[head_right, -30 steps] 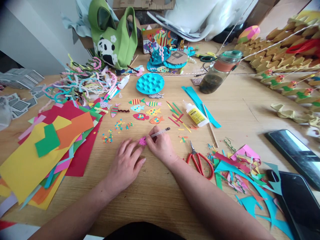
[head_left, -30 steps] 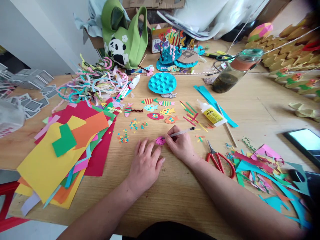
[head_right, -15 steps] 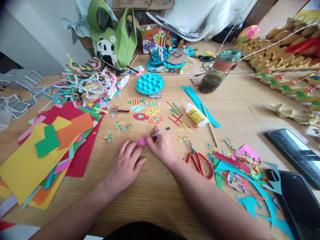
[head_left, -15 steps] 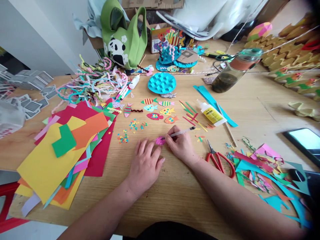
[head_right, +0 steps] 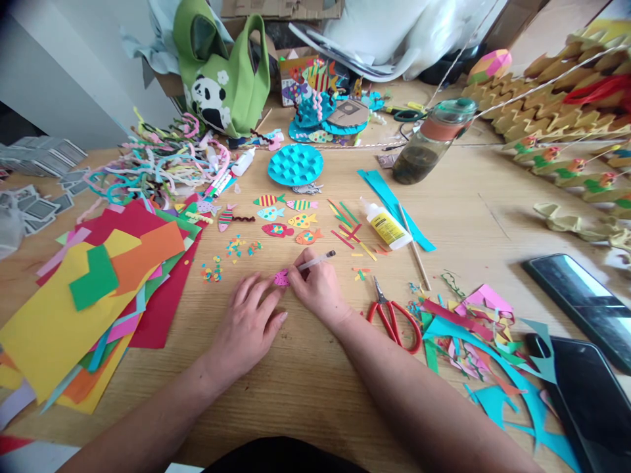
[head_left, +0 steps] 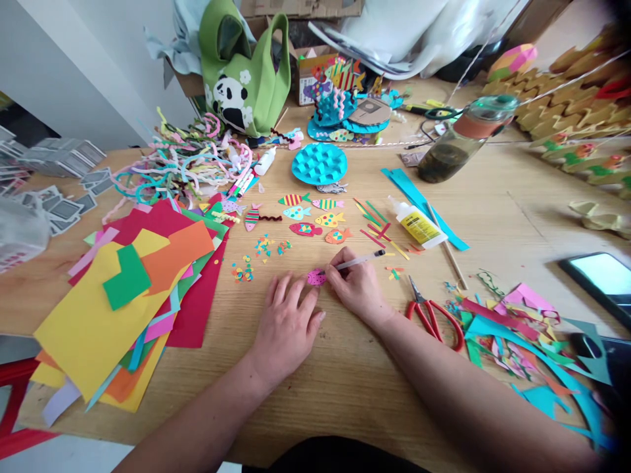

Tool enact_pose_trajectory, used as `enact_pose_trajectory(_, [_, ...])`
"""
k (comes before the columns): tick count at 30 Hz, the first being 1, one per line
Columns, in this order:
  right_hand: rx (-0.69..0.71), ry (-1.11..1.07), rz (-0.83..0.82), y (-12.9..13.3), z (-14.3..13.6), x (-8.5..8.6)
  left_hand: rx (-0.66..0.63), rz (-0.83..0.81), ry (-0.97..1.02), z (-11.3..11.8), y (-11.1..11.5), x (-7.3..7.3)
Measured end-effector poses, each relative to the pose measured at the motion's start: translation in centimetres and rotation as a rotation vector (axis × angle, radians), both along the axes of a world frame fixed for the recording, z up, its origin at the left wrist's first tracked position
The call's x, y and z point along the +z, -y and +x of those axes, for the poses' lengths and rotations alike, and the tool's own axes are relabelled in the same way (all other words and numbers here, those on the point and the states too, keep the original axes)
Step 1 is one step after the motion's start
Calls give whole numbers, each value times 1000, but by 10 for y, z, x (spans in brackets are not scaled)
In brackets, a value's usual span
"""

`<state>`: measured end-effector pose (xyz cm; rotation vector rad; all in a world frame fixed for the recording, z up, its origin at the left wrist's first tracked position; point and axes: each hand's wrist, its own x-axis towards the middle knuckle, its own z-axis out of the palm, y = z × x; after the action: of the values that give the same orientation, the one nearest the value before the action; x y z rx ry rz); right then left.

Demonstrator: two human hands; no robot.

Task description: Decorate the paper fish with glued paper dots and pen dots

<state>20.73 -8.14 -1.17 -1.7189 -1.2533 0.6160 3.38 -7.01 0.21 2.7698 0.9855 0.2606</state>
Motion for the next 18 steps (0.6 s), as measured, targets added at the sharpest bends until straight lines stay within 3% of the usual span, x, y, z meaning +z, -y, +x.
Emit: enact_pose_trajectory(18, [17, 0, -2, 0, 0, 0, -4, 6, 8, 0, 0, 0])
